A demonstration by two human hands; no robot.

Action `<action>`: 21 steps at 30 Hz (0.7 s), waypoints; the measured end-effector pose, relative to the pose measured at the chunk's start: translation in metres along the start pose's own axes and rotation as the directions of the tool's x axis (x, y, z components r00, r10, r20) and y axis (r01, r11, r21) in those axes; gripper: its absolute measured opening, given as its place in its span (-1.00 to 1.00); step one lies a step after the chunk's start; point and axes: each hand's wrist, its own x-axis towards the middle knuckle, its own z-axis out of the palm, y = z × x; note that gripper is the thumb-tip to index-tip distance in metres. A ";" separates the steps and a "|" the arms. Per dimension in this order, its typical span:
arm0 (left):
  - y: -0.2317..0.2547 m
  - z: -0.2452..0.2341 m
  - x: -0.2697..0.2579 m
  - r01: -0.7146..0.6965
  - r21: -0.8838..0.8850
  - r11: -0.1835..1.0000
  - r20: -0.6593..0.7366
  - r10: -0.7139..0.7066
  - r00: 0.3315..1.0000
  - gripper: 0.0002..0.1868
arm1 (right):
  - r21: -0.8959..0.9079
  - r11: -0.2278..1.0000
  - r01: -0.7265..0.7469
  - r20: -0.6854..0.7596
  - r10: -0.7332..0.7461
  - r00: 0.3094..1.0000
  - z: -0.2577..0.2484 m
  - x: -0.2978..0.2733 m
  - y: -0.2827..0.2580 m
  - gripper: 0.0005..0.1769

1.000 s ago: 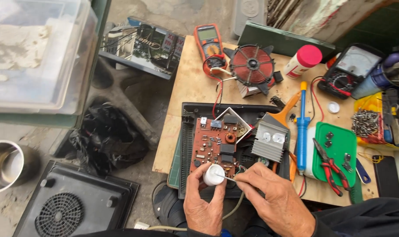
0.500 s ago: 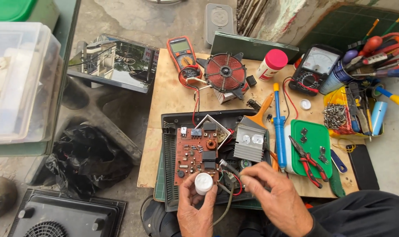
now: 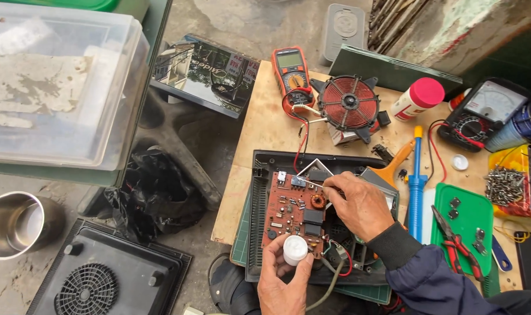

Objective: The person applies thermal paste from a small container onto a heatsink and then carefully positions and attaches the heatsink onto a circuit board.

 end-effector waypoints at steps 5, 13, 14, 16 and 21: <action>-0.004 0.001 0.003 -0.010 0.012 1.000 -0.022 0.010 1.000 -0.38 | -0.055 0.998 0.017 0.002 -0.017 1.000 0.010 0.005 0.004 -0.74; -0.010 0.002 0.007 -0.036 -0.022 0.999 -0.032 0.035 0.999 -0.41 | -0.078 0.994 0.082 -0.018 -0.083 0.996 0.008 0.004 0.002 -0.75; -0.011 0.001 0.007 -0.050 -0.027 0.998 -0.028 0.049 0.998 -0.40 | -0.084 0.994 0.070 -0.022 -0.072 0.997 0.005 0.002 0.001 -0.76; -0.011 0.001 0.007 -0.061 -0.031 0.998 -0.024 0.061 0.998 -0.39 | -0.089 0.994 0.057 -0.025 -0.060 0.998 0.003 0.001 0.001 -0.77; -0.029 0.007 0.018 -0.220 -0.103 0.970 -0.073 0.214 0.974 -0.40 | -0.041 0.995 0.091 -0.078 -0.094 0.993 0.010 0.002 0.005 -0.83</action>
